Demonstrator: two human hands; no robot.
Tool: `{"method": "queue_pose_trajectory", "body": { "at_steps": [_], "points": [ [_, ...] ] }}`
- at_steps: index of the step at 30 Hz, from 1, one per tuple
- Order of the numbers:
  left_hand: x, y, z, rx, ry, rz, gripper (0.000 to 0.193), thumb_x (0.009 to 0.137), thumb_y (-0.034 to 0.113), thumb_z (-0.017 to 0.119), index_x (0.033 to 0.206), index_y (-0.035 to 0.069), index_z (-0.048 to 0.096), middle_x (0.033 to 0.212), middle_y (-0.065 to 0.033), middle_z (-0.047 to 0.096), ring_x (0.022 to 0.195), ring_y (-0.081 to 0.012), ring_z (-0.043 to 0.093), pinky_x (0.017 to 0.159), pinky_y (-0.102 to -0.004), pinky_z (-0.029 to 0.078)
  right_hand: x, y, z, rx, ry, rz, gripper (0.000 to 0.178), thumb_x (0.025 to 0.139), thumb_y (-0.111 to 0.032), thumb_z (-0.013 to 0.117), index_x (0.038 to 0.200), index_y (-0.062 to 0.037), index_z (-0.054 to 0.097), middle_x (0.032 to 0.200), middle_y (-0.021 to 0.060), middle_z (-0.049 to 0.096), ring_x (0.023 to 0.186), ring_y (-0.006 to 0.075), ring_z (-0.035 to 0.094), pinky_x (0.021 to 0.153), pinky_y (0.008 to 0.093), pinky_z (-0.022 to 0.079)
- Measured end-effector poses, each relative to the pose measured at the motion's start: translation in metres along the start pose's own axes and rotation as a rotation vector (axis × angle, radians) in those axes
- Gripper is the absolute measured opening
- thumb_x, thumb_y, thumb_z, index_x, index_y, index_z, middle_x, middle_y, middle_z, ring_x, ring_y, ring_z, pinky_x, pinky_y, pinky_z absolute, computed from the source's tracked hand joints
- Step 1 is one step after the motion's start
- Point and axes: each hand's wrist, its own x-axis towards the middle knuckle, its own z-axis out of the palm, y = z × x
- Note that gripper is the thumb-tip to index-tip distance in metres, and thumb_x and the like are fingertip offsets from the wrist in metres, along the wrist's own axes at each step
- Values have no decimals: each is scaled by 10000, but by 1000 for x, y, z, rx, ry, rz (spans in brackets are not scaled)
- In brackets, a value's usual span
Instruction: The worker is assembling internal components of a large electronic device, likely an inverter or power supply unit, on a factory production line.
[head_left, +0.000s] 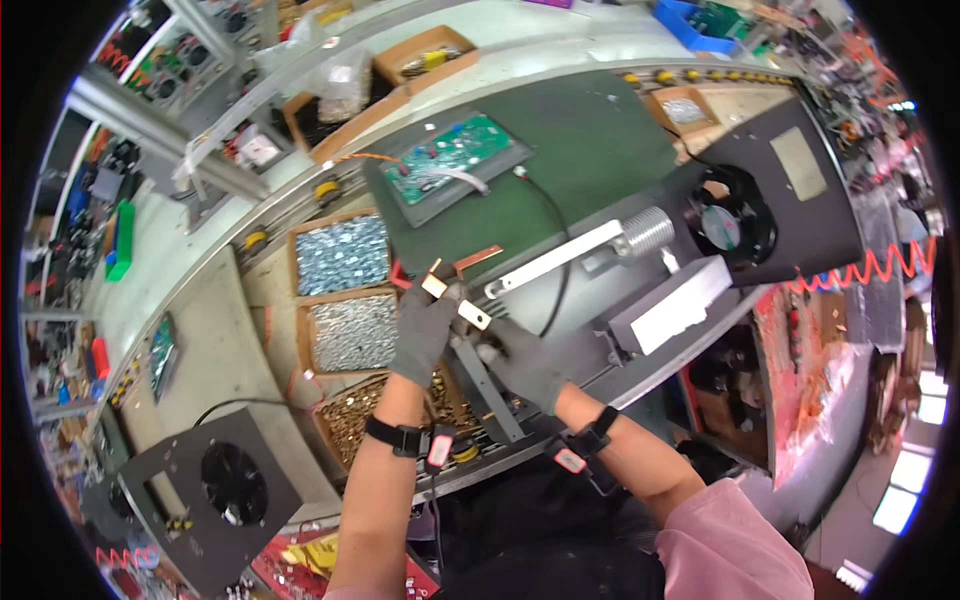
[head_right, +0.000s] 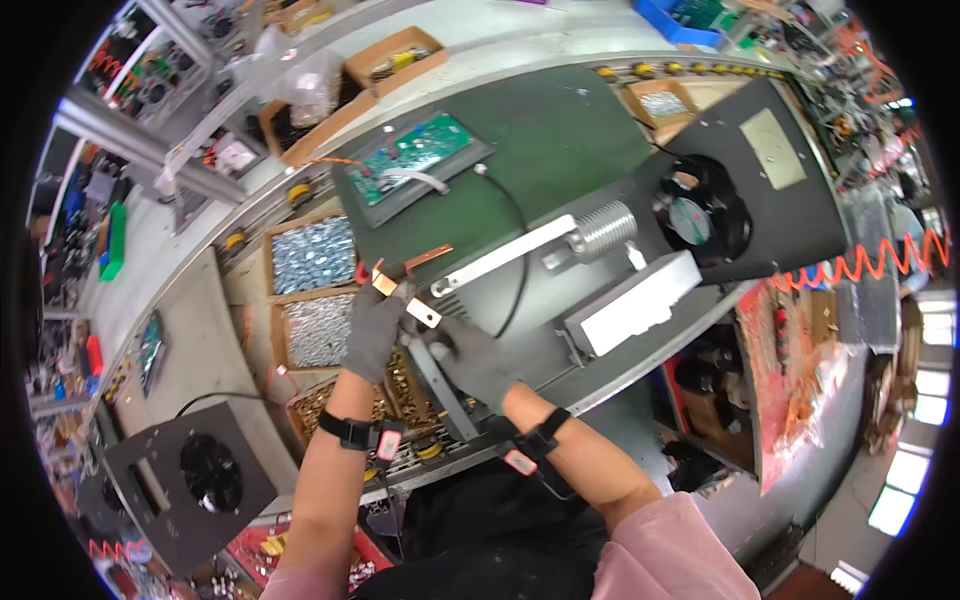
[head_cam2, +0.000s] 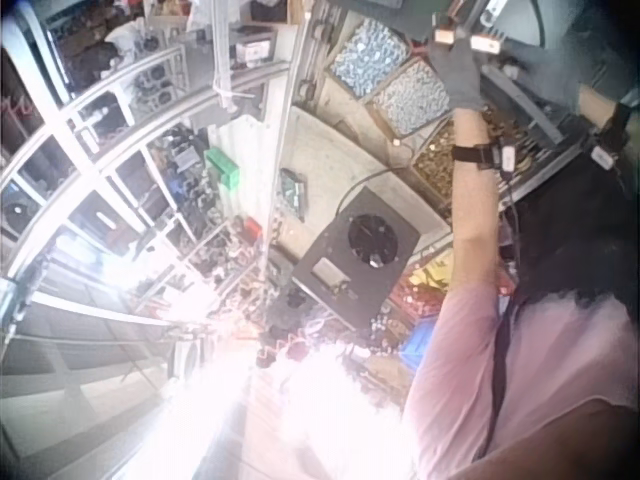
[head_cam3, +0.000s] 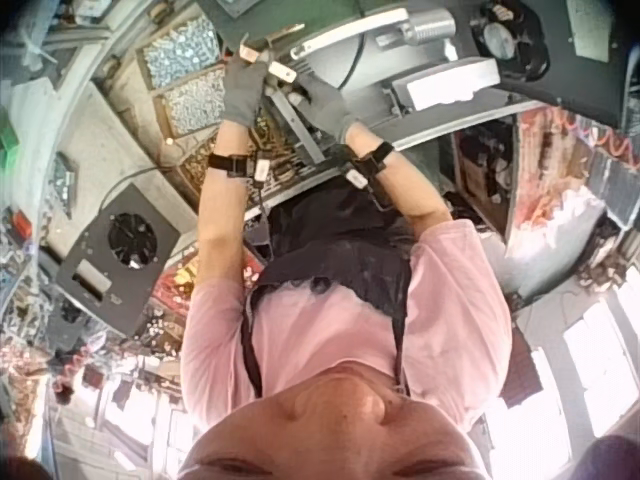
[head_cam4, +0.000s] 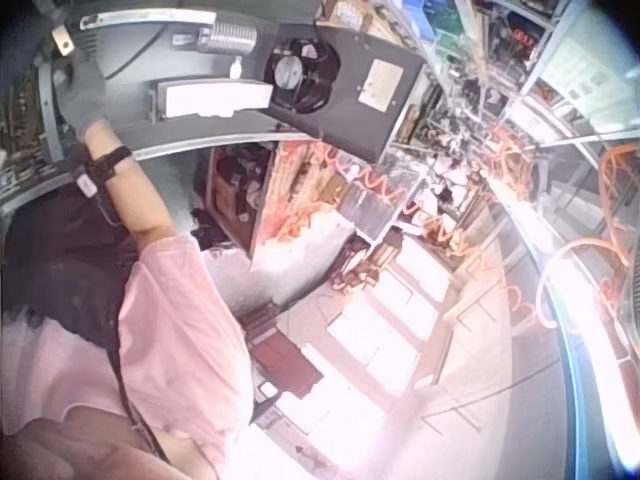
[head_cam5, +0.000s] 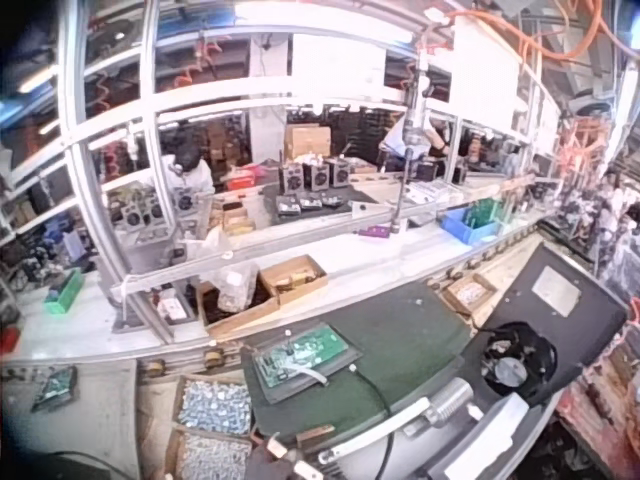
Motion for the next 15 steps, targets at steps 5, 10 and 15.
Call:
{"method": "queue_pose_trajectory", "body": {
  "at_steps": [5,10,15],
  "points": [
    [-18,-31,-64,-413,408,236,151,887,156,561,954,21,547,645,-47,567,460,-133,530,392,-248,424,-38,-6,-49,-175,199,-284,350,823,-161,613,1156,-68,556,1121,150,546,1063,363,504,901,448,413],
    [-54,-62,-171,-518,814,-161,156,929,175,502,837,51,520,716,-58,549,549,-153,498,462,-248,423,-70,15,-109,-159,-38,-236,313,813,-118,621,1118,-65,573,1079,149,550,993,339,547,820,402,470],
    [-66,-85,-166,-614,1065,-239,158,907,221,521,943,75,568,766,-75,571,549,-181,513,498,-296,461,-70,28,-138,-111,-276,-275,336,834,-143,614,1151,-57,543,1110,164,526,982,350,550,810,392,483]
  ]
}}
